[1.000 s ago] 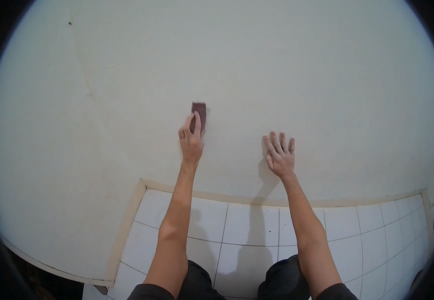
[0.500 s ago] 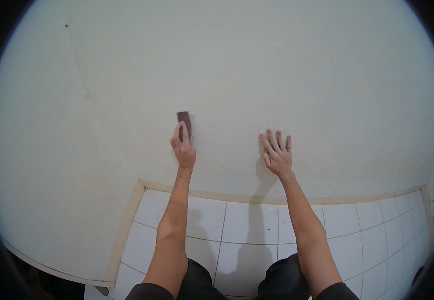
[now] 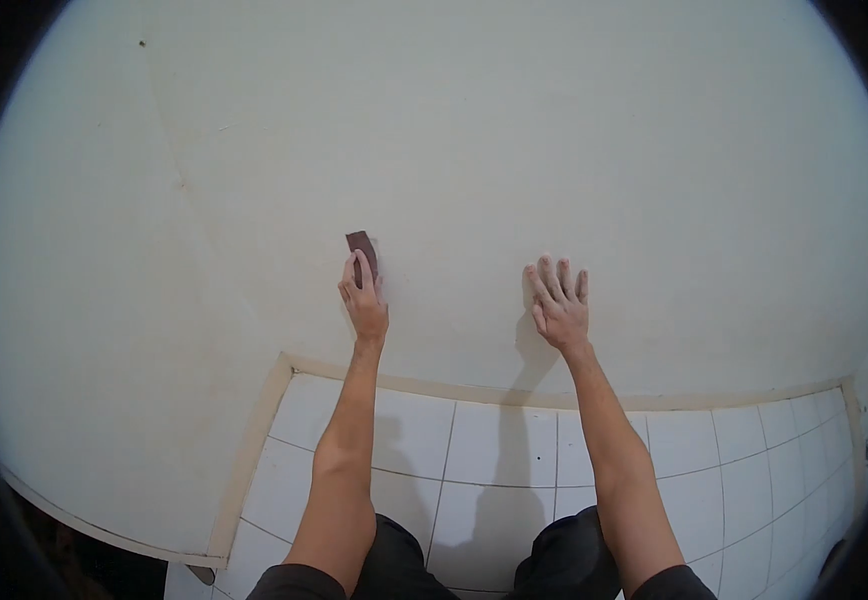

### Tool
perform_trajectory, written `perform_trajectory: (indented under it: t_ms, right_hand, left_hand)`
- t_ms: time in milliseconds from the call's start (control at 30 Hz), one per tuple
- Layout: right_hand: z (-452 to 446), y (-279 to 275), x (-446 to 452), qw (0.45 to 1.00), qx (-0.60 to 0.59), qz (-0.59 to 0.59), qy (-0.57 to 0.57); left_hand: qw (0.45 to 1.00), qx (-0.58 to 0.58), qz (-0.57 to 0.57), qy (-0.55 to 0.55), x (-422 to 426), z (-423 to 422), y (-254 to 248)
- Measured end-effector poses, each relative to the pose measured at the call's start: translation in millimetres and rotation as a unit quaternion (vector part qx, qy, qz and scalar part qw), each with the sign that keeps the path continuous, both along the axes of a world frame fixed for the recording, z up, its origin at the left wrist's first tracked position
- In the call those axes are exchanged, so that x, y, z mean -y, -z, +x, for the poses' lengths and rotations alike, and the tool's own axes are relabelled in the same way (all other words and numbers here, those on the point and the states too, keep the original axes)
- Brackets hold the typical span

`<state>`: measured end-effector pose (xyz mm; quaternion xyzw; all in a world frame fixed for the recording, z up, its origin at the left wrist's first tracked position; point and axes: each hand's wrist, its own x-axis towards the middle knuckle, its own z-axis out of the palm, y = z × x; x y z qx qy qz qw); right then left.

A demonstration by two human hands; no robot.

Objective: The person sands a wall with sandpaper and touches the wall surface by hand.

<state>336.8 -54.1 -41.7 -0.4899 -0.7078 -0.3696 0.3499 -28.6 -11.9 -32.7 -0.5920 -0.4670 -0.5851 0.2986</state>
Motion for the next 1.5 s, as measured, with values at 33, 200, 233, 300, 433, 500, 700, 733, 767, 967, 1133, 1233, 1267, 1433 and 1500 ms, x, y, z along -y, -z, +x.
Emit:
perform_trajectory:
  t_ms: [33, 200, 233, 300, 433, 500, 700, 733, 767, 967, 1133, 1233, 1267, 1433, 1500]
  right_hand:
    - [1.9, 0.2, -1.2, 1.0, -0.005, 0.0, -0.005]
    - [0.1, 1.3, -0.4, 0.999, -0.011, 0.03, -0.013]
    - [0.0, 0.9, -0.3, 0.999, -0.008, 0.032, -0.01]
    - [-2.7, -0.3, 0.7, 0.999, -0.007, 0.03, -0.01]
    - [-1.7, -2.2, 2.1, 1.0, -0.002, 0.021, -0.013]
    - [-0.9, -4.1, 4.6, 1.0, -0.002, 0.008, -0.017]
    - [1.9, -0.8, 1.9, 1.0, -0.001, 0.0, -0.013]
    - [2.9, 1.1, 0.6, 1.0, -0.004, -0.001, -0.014]
    - [2.6, 1.3, -0.8, 1.0, -0.005, 0.003, -0.013]
    - [3.9, -0.2, 0.4, 1.0, -0.004, 0.012, -0.016]
    - [0.2, -2.1, 3.1, 1.0, 0.005, 0.005, -0.008]
    - [2.1, 0.7, -0.3, 1.0, 0.003, 0.017, -0.008]
    - [2.5, 1.1, -0.8, 1.0, -0.004, 0.014, -0.015]
    - [5.3, 1.4, 1.2, 0.999, 0.003, 0.011, -0.035]
    - [4.6, 0.7, 2.9, 1.0, -0.002, 0.006, -0.02]
  left_hand:
    - [1.0, -0.024, -0.011, 0.006, -1.6, -0.7, 0.4]
    - [0.995, -0.099, 0.014, -0.003, 13.2, 29.3, -63.0]
    - [0.996, -0.085, 0.015, -0.013, 12.6, 32.6, -70.0]
    - [0.998, -0.053, 0.02, -0.023, 10.3, 32.4, -71.6]
    - [0.999, 0.026, 0.023, -0.027, 6.3, 22.3, -41.3]
    - [0.998, 0.042, 0.009, -0.036, 2.9, 16.0, -11.0]
    - [0.996, -0.091, 0.01, -0.009, 1.9, 21.4, -16.0]
    - [0.994, -0.107, 0.015, -0.008, 2.4, 28.4, -28.1]
    - [0.996, -0.083, -0.006, -0.001, 7.9, 34.9, -43.3]
    - [0.999, 0.041, 0.016, -0.029, 7.1, 27.3, -65.2]
    - [1.0, 0.0, -0.026, 0.004, 1.0, 6.9, 15.3]
    - [0.997, -0.074, -0.008, 0.02, 4.5, 15.3, -5.3]
    - [0.994, -0.103, -0.004, 0.022, 6.7, 21.4, -21.7]
    - [0.998, -0.043, 0.018, -0.03, 15.8, 25.4, -79.1]
    - [0.999, 0.021, 0.014, -0.044, 10.3, 14.0, -55.6]
